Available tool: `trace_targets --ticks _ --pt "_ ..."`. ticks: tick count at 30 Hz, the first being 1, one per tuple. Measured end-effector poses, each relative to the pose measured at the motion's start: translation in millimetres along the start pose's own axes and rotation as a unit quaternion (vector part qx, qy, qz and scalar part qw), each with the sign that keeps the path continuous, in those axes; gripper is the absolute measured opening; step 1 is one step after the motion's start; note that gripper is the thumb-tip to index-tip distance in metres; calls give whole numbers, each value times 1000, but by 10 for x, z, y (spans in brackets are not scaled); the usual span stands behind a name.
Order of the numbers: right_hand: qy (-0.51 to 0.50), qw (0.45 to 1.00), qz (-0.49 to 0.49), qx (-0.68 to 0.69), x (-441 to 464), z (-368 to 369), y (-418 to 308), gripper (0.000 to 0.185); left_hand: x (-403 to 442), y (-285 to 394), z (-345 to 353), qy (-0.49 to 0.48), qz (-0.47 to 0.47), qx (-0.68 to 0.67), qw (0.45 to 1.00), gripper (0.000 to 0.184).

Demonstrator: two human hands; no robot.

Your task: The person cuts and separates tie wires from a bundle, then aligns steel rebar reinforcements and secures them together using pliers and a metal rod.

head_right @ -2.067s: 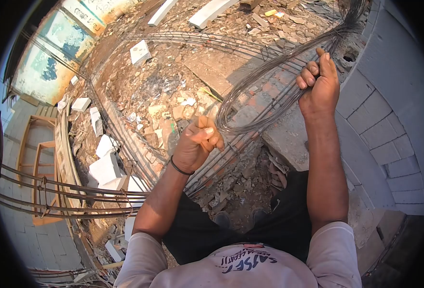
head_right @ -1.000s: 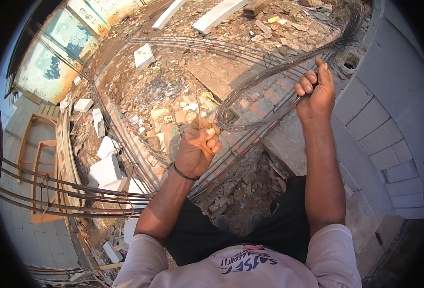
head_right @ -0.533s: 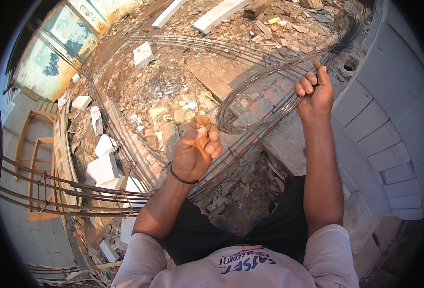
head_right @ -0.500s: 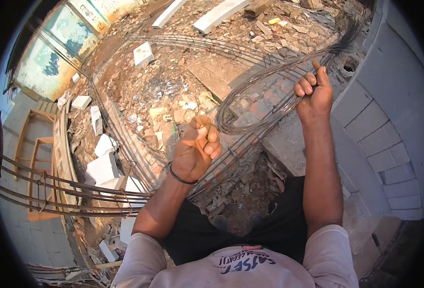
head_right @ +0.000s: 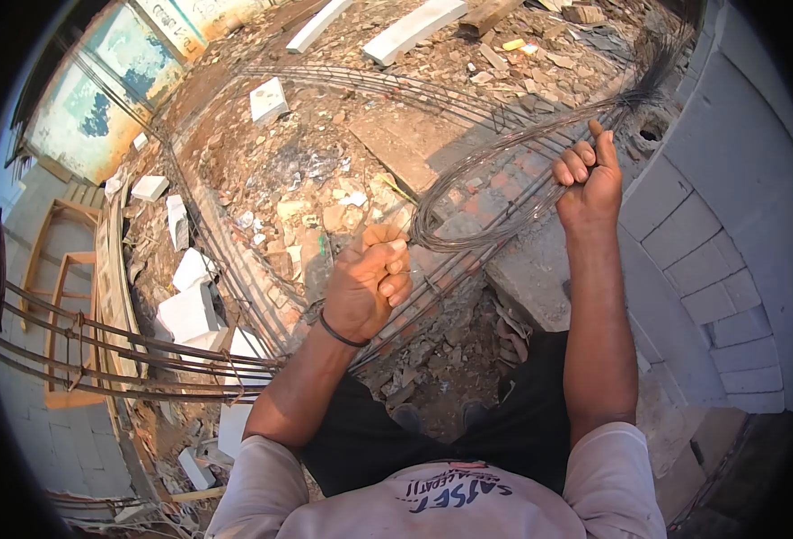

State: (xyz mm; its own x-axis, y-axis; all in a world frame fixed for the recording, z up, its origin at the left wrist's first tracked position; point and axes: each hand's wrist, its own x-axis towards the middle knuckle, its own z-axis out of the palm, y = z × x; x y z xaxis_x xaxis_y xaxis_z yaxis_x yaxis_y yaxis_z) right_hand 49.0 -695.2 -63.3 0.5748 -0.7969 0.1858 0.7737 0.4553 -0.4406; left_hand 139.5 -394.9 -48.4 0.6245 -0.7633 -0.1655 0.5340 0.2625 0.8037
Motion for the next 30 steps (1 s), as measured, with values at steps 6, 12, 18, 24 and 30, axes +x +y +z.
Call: trace_targets --ticks 6,12,18,24,30 --pt "17 1000 1 -12 -45 85 10 31 40 -13 -5 -3 -10 -33 999 12" --pt "-13 1000 15 2 -28 42 23 30 63 -21 -33 9 -44 -18 999 10" --pt "-14 1000 20 8 8 18 29 30 58 -8 -18 -4 -46 2 999 5" --pt "-10 998 50 36 53 -59 64 31 59 -6 -63 -125 -46 -51 990 3" --pt "14 998 51 21 39 -20 85 31 49 1 -77 -159 -55 -95 981 3"
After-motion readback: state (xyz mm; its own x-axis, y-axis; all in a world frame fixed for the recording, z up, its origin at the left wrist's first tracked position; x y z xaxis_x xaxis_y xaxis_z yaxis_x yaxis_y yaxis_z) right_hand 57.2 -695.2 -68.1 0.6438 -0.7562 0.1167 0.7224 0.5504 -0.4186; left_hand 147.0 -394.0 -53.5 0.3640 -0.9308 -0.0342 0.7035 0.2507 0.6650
